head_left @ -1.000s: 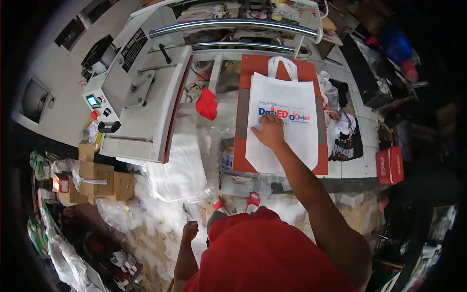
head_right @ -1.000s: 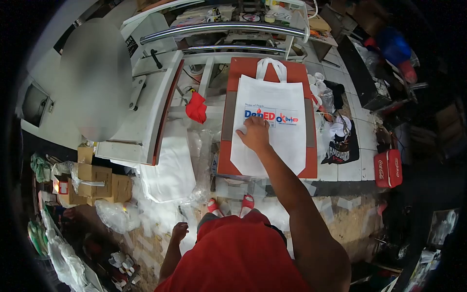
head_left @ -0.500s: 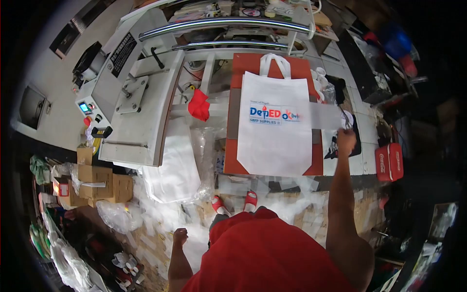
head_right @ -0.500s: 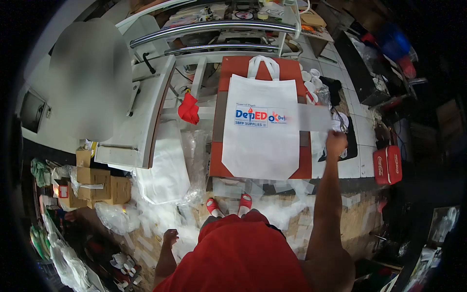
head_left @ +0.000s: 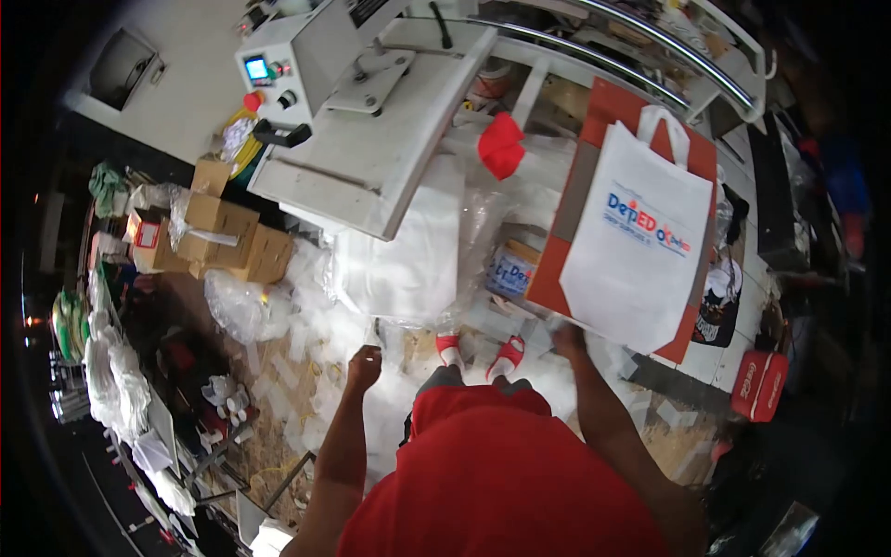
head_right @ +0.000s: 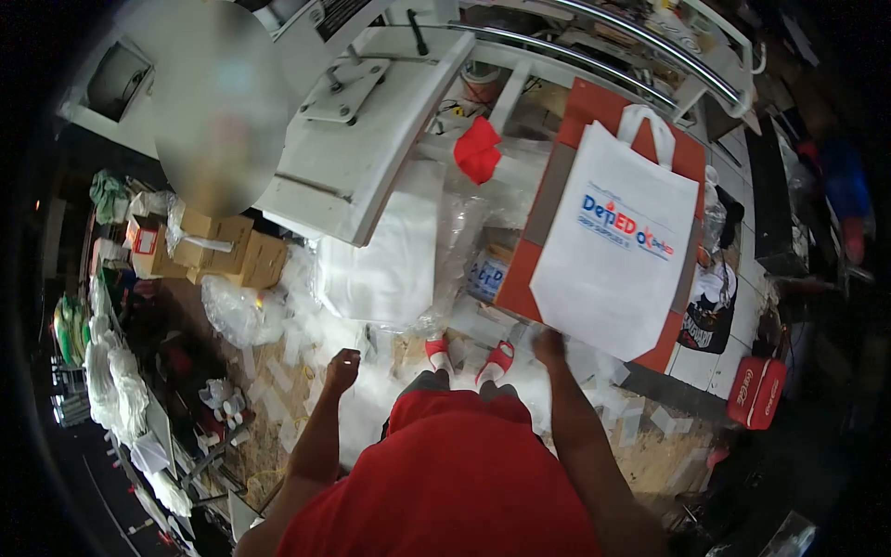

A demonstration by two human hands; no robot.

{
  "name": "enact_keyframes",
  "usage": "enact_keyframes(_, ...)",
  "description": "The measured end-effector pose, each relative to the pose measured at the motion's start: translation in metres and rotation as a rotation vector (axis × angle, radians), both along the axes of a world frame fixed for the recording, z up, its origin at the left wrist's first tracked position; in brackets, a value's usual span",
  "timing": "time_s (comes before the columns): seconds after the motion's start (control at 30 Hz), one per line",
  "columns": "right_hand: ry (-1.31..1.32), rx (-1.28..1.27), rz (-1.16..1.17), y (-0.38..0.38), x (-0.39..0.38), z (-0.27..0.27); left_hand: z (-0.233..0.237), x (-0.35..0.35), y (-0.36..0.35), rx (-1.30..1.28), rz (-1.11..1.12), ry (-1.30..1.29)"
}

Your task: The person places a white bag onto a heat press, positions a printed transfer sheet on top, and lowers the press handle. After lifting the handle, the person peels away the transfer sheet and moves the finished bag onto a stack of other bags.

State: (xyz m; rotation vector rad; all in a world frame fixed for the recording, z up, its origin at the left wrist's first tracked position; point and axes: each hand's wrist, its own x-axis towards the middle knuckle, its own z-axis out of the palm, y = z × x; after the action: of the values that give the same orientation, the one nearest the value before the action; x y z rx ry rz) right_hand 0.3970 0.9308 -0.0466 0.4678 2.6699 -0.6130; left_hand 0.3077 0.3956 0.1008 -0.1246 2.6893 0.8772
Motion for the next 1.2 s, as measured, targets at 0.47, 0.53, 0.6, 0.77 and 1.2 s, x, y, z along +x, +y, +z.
enact_keyframes(0.47, 0.414, -0.071, -0.472, -0.237, -0.218, 0.102, -0.034, 0.066, -0.111, 0.007, 0.113, -0.051)
enact_keyframes(0.53, 0.058, -0.517, -0.585, -0.224, -0.216, 0.101, -0.032, 0.042, -0.108, 0.023, 0.104, -0.019)
enact_keyframes(0.6, 0.167, -0.459, -0.581, -0.22, -0.214, 0.075, -0.034, 0.015, -0.106, 0.001, 0.123, 0.065)
enact_keyframes(0.77, 0.212, -0.688, -0.593, -0.205, -0.202, 0.117, -0.01, -0.048, -0.075, 0.202, 0.321, -0.043)
enact_keyframes(1.2, 0.48, -1.363, -0.414, -0.102, -0.12, 0.396, 0.29, -0.086, 0.058, 0.662, 0.135, 0.252)
